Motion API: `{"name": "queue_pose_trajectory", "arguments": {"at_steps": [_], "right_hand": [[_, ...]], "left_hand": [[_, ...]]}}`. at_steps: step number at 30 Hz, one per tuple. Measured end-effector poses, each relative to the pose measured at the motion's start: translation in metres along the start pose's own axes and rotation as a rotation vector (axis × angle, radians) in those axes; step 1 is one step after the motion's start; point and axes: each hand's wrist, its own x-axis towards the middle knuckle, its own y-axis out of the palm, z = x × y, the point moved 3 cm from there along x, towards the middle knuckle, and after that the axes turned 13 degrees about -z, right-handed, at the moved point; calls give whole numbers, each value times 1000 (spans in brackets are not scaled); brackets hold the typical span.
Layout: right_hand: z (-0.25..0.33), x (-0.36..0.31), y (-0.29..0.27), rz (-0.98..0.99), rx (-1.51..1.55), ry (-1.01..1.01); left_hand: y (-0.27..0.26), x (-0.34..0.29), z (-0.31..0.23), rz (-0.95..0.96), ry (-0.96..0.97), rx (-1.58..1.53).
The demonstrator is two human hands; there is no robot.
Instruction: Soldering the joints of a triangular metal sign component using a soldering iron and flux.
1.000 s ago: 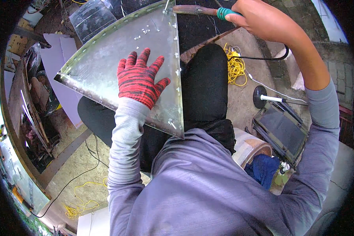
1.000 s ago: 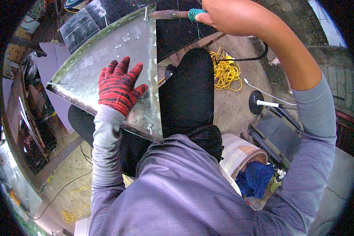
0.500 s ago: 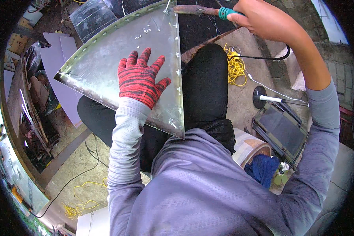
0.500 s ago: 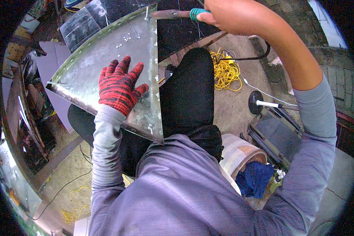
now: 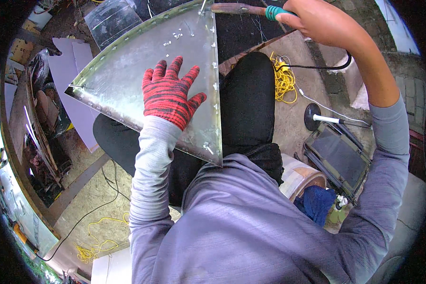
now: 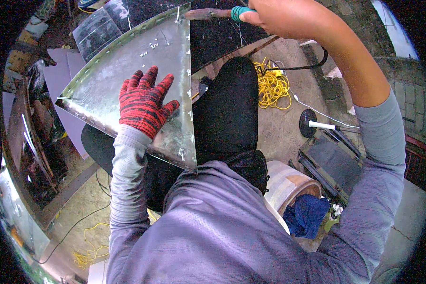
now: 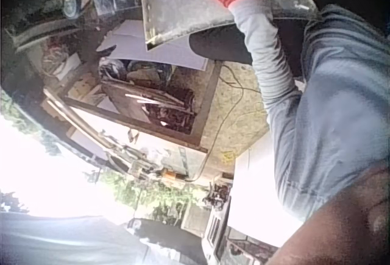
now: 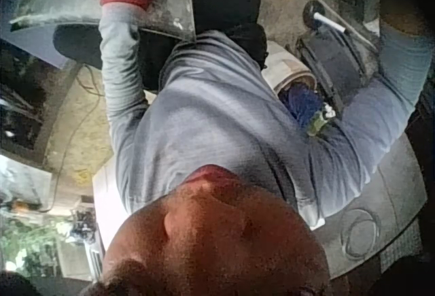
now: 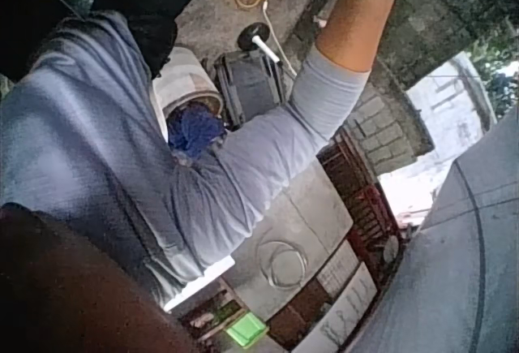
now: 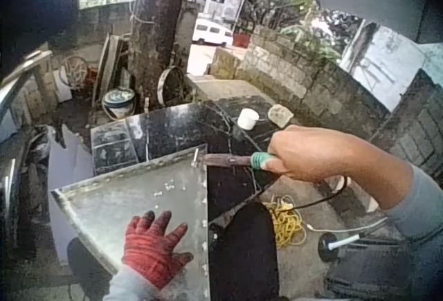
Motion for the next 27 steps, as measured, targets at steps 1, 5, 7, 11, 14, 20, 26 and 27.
{"name": "queue_pose_trajectory", "arguments": {"at_steps": [1, 5, 7, 11, 14, 20, 26, 27], "right_hand": [[1, 0, 0, 5, 0, 16], [5, 1, -1, 33, -23, 84], [1, 1, 0, -7, -11, -14], [-1, 4, 1, -6, 1, -7], [-4, 6, 1, -27, -6, -63], [3, 2, -6, -41, -1, -47], [-6, 5, -3, -72, -6, -115], [-6, 6, -4, -62, 13, -109]], "left_hand": [[0, 0, 0, -2, 0, -2], [1, 0, 1, -10, 3, -4], [-2, 1, 0, -8, 7, -5], [0, 1, 0, -3, 7, 2], [-2, 0, 0, -4, 12, 4], [-2, -1, 0, -1, 5, 8], [-1, 1, 0, -7, 12, 7], [-2, 0, 1, -7, 9, 10]]}}
